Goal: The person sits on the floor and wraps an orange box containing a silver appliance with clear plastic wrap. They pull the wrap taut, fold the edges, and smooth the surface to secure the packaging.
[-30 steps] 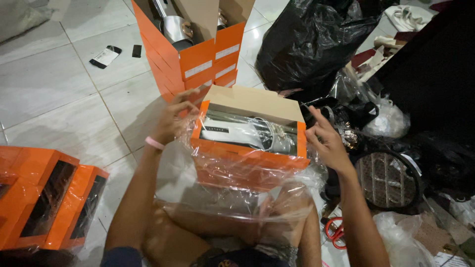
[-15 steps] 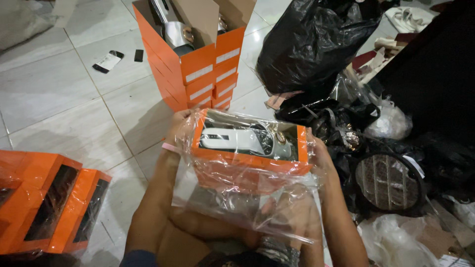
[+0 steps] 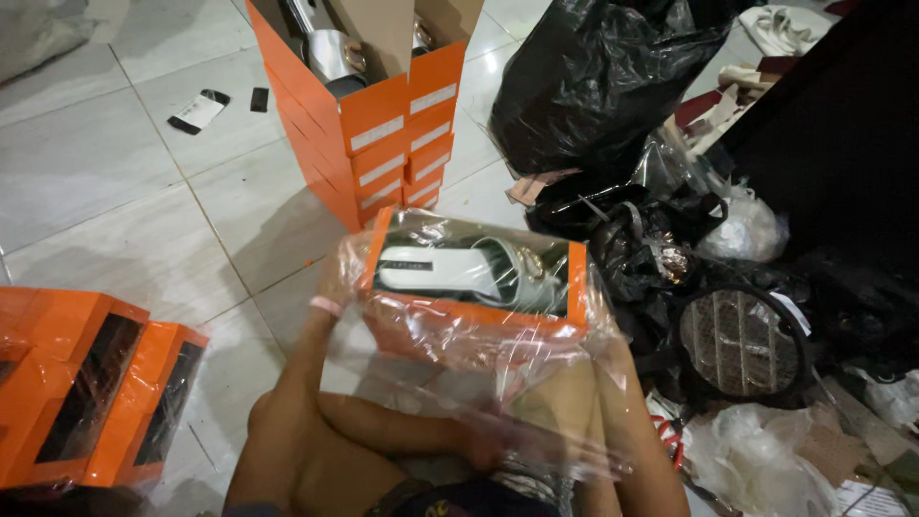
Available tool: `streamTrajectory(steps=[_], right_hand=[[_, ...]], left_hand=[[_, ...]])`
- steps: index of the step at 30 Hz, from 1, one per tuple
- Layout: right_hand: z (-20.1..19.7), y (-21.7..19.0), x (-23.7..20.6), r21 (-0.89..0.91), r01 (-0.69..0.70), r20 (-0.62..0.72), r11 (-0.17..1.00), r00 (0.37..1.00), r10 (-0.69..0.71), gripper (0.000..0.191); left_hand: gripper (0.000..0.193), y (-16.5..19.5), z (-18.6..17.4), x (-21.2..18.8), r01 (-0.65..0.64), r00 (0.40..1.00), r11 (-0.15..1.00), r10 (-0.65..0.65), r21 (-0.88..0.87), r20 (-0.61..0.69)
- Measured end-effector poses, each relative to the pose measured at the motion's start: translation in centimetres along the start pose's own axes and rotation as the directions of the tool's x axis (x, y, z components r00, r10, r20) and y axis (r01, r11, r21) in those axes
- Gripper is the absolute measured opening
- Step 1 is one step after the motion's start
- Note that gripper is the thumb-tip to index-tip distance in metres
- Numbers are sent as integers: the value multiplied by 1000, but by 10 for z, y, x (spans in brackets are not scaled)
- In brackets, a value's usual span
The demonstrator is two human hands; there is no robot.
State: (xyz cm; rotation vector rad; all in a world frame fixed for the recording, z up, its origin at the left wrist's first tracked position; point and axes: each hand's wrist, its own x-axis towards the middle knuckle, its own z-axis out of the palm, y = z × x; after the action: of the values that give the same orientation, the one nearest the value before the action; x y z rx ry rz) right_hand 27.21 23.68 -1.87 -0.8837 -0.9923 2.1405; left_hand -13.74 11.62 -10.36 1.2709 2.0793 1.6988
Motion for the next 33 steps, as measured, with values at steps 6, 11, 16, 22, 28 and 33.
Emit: streamTrajectory(steps=[6,11,16,22,28,33], right_hand=[[31,-14,-7,-23,41,18,999,999,-40,44],[17,1,-10,-2,20,15,1000,1000,-20,47],[9,18,1,-174,137,125,975,985,-116,51],[44,7,-13,-379,43,-100,924,991,-87,51],[79,-10,-60,-642,-8,-105,766,991,-78,46],[51,-16,-9,-688,545,118,478,735,-668,55]], left_hand=[[30,-14,11,-10,119,992,961,-127,-250,-17],[29,-11,-9,-24,510,856,714,-370,-479,361],[23,10,-27,-66,604,797,583,-436,-544,417],[24,-6,0,-108,-10,999,997,14,-79,40],[53,-26,38,-109,109,961,956,-171,-271,-217],[69,43,1,-102,-19,950,934,128,357,-285]])
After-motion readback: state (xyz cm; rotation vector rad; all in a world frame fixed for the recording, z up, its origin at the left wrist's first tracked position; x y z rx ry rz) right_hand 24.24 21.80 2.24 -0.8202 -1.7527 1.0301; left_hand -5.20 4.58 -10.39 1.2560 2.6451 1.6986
